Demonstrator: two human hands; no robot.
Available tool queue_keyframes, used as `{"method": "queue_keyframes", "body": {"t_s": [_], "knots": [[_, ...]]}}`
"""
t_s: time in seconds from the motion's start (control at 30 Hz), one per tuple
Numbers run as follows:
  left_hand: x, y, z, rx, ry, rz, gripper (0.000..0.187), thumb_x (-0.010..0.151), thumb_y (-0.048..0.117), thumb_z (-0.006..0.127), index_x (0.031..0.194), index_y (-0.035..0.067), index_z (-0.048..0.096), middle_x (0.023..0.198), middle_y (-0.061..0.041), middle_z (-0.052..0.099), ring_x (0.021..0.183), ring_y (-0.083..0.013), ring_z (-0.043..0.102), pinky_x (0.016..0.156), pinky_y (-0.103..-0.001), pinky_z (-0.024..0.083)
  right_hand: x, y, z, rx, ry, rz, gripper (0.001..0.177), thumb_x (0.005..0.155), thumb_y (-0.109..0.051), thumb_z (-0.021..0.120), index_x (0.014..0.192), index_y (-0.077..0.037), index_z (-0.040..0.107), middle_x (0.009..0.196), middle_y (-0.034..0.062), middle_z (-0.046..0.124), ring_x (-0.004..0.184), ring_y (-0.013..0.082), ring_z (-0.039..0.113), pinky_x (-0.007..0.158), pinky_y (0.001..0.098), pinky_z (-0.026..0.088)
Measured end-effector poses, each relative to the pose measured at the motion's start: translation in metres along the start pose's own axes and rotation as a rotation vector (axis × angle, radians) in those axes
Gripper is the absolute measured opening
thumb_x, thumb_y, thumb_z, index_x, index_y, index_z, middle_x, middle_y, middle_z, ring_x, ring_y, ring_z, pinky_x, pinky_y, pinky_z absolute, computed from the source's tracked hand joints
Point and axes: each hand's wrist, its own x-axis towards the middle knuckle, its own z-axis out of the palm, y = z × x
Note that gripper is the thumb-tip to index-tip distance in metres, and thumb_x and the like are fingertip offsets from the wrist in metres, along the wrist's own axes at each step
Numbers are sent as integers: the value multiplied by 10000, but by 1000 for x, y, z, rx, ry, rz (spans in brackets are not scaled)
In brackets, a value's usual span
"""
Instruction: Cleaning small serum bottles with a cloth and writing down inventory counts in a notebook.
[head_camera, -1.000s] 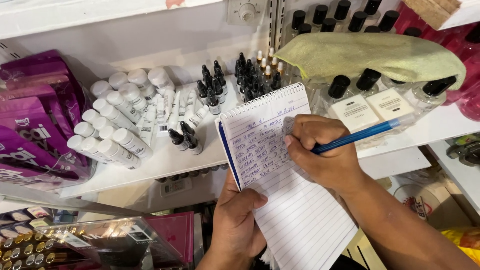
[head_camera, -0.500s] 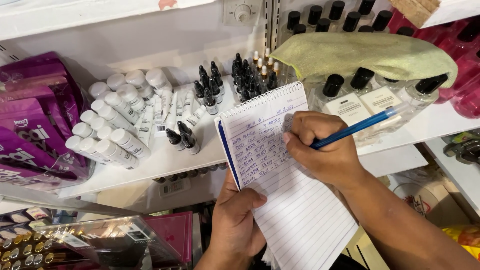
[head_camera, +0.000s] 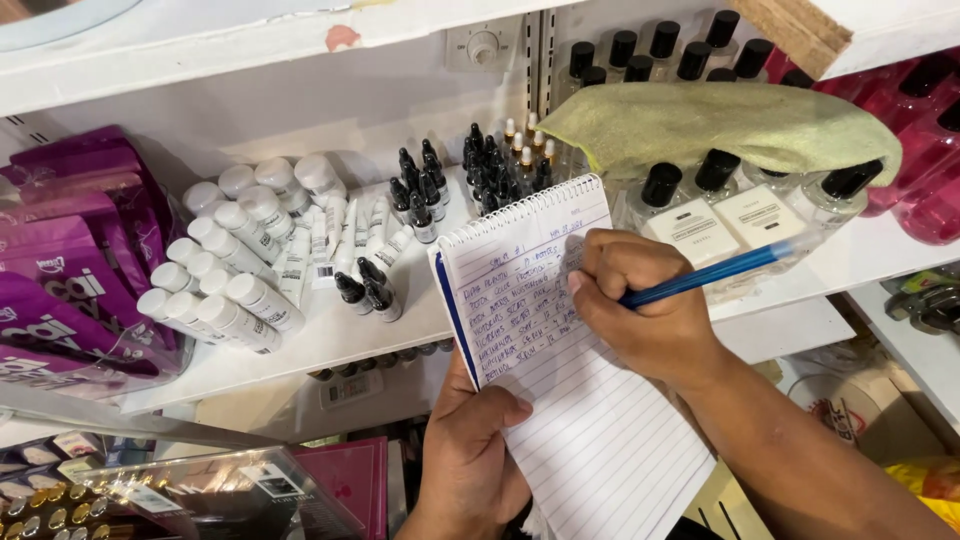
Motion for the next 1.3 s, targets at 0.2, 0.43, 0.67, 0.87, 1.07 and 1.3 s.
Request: {"method": "queue_keyframes", "body": {"t_s": [0.2, 0.43, 0.67, 0.87, 1.07, 1.3], "knots": [[-1, 2, -5, -8, -50, 19, 719, 715, -137, 415, 1418, -26, 513, 1274, -204, 644, 1176, -287, 611, 1062, -431, 469, -1, 8, -1, 18, -7, 1, 484, 864, 157, 639, 693, -108, 272, 654, -8, 387, 585, 92, 339, 538, 281, 302], [-2, 9, -4, 2, -3, 2, 714, 711, -134, 424, 1410, -27, 527, 1242, -209, 660, 1141, -288, 630, 1038, -430, 485, 3, 5, 5, -1, 19, 13, 480, 871, 157, 637, 711, -104, 267, 669, -8, 374, 606, 101, 330, 560, 291, 292], [-4, 17, -5, 22, 26, -6, 723, 692, -121, 424, 1400, -24, 533, 1239, -206, 666, 1136, -283, 636, 1040, -440, 489, 5, 3, 12, -12, 23, -8, 482, 869, 163, 640, 707, -106, 274, 667, -8, 378, 603, 103, 343, 555, 296, 302], [-6, 23, -10, 30, -2, -3, 748, 688, -116, 428, 1424, -18, 520, 1242, -201, 659, 1148, -284, 629, 1046, -432, 481, 4, 7, 18, 36, 16, 43, 469, 866, 160, 630, 702, -89, 269, 669, 5, 383, 587, 104, 354, 538, 296, 324], [-6, 28, -23, 19, -18, 19, 754, 685, -115, 428, 1427, -10, 511, 1273, -195, 647, 1163, -293, 621, 1051, -420, 478, -1, 17, 33, 50, 28, -25, 432, 911, 130, 626, 721, -96, 310, 704, -3, 411, 588, 92, 391, 522, 258, 345], [-4, 26, -51, 112, -35, 58, 759, 691, -136, 427, 1435, -15, 521, 1287, -212, 636, 1140, -309, 619, 1009, -415, 484, 6, 9, 22, 661, 143, -30, 160, 1069, -140, 591, 957, -36, 544, 957, 124, 667, 773, 158, 706, 644, 291, 582]]}}
